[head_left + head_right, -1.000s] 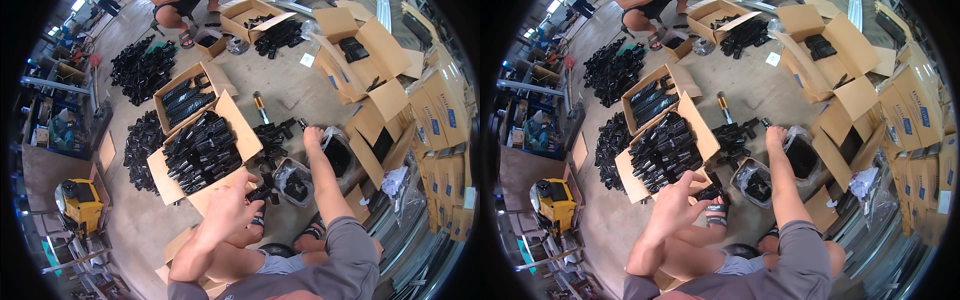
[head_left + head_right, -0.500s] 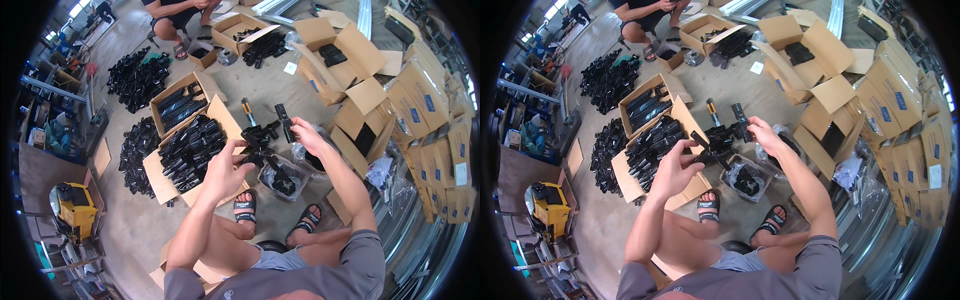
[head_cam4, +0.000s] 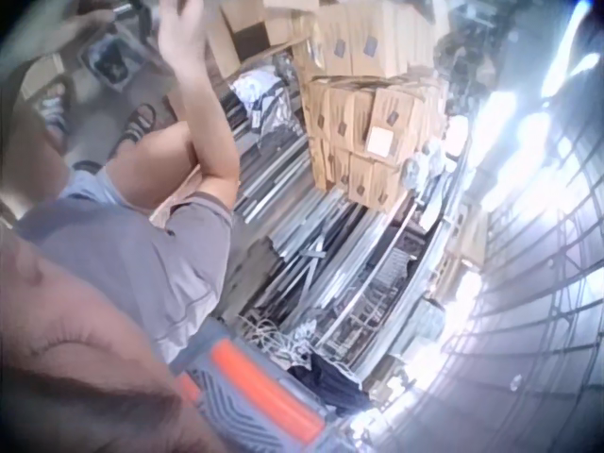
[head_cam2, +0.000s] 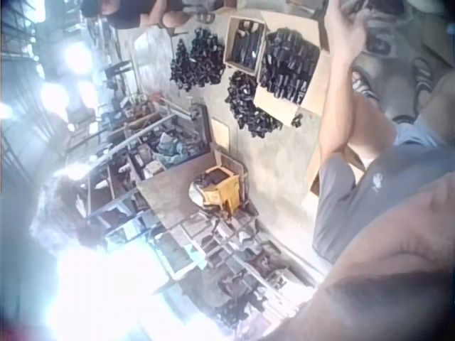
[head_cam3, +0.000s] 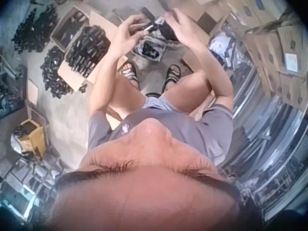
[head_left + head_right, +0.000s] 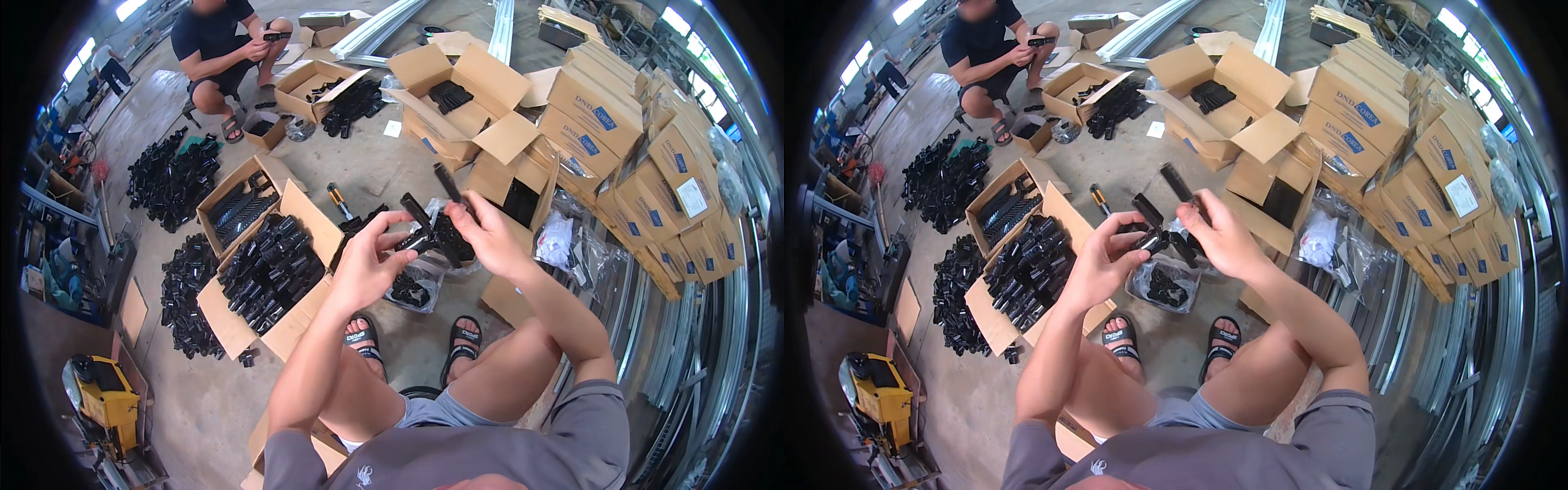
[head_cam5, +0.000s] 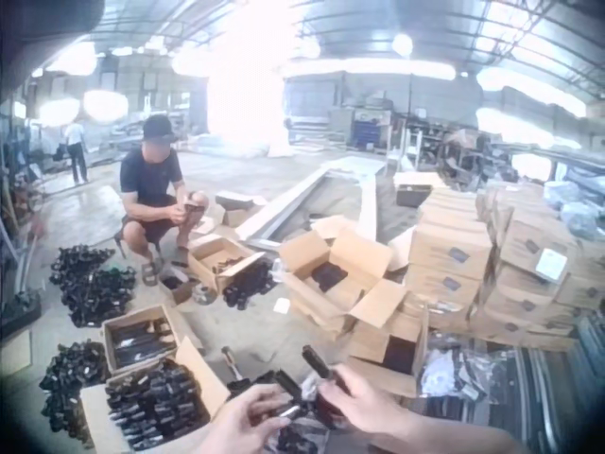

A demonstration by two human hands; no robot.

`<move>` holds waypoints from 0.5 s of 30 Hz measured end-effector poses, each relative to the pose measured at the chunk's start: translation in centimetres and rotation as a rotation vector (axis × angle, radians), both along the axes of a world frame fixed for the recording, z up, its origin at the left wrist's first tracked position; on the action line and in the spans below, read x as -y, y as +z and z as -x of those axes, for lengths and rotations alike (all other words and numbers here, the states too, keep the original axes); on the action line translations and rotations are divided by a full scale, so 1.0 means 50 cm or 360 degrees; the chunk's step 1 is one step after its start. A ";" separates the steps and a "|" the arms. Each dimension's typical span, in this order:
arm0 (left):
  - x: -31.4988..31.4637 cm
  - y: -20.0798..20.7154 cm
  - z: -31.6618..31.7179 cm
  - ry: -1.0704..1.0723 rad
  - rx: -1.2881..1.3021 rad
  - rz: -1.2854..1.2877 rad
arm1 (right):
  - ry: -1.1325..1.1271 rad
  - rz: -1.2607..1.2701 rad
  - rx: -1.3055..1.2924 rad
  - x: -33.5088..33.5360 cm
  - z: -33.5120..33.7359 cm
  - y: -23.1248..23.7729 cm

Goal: The person assembles black plastic components by hand, fitting smaller pieces into a main housing and placing completed units into a box.

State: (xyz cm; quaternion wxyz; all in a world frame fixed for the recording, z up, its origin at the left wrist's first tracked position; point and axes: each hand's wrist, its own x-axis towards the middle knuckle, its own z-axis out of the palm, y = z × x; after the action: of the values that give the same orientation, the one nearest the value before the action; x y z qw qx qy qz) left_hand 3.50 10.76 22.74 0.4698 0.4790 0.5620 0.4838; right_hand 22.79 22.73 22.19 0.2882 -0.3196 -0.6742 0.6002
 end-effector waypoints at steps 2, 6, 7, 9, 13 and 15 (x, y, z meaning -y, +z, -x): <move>-0.005 0.005 -0.006 -0.0048 0.0145 -0.0086 | -0.0040 -0.0449 0.0170 0.024 -0.004 0.009; -0.006 0.012 -0.018 0.0069 0.0143 -0.0214 | -0.0287 -0.0721 0.0282 0.074 0.016 0.027; -0.006 0.016 -0.022 0.0073 0.0136 -0.0221 | -0.0330 -0.0726 0.0229 0.078 0.023 0.026; -0.003 0.021 -0.027 0.0122 0.0146 -0.0253 | -0.0364 -0.0724 0.0277 0.082 0.029 0.032; 0.005 0.029 -0.026 0.0043 0.0175 -0.0222 | -0.0394 -0.0780 0.0232 0.066 0.032 0.013; 0.005 0.025 -0.029 0.0119 0.0176 -0.0212 | -0.0310 -0.0433 0.0086 0.075 0.037 -0.003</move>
State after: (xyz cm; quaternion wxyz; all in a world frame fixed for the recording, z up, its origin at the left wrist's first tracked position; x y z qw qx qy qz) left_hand 4.97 10.49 23.97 0.4488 0.4603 0.5194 0.5630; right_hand 20.94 19.00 22.05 0.3674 -0.3576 -0.7227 0.4636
